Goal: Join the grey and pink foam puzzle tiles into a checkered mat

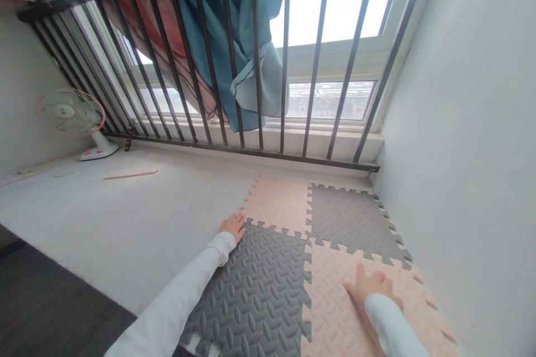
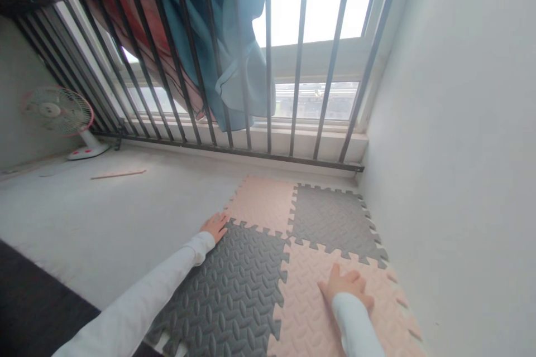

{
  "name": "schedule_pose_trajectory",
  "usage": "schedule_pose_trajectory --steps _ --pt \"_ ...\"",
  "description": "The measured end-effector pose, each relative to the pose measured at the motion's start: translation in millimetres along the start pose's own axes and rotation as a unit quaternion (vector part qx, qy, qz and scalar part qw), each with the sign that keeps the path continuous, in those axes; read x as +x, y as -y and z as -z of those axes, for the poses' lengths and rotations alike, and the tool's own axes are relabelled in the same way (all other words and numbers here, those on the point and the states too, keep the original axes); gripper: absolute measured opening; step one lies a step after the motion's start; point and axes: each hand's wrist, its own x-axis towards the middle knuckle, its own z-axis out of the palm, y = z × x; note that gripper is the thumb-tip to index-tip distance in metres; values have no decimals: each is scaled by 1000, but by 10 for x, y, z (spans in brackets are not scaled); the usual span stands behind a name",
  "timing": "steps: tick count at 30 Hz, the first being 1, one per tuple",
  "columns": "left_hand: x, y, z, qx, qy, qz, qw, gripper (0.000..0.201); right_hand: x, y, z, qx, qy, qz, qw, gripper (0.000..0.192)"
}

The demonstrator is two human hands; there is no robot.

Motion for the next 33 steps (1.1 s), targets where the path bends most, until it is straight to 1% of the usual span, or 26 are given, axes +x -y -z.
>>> schedule_pose_trajectory --steps 3,7,10,12,15,18,20,22,26,28,31,33 --pt "-79 -1 79 15 17 -32 999 51 11 -6 -19 3 -4 1 1000 60" --pt "-108 -37 236 49 35 -76 995 54 125 -16 -157 17 -36 -5 999 60" --pt "-100 -84 319 53 55 -69 995 56 228 -26 -267 14 -66 -8 998 61" --pt "-101 -106 349 49 66 -59 995 56 262 -35 -295 11 -66 -5 998 62" --pt "-123 -139 337 35 82 -83 993 55 227 -46 -260 12 -51 6 999 63" --pt "-160 -198 261 16 91 -120 988 56 117 -46 -173 13 -47 13 999 64" --pt "-176 -245 217 11 84 -118 989 55 47 -40 -118 11 -43 12 999 62" --pt "-174 -295 220 12 71 -107 992 54 14 -37 -91 9 -36 12 999 61" --pt "-136 -431 346 27 72 -98 992 54 77 -48 -150 19 -40 19 999 63" --pt "-134 -525 383 41 75 -107 991 53 133 -59 -212 25 -51 23 998 65" --pt "-179 -661 327 35 63 -149 986 54 182 -67 -283 27 -77 24 996 65" --pt "-227 -727 256 17 47 -155 987 57 181 -63 -299 23 -91 26 995 65"
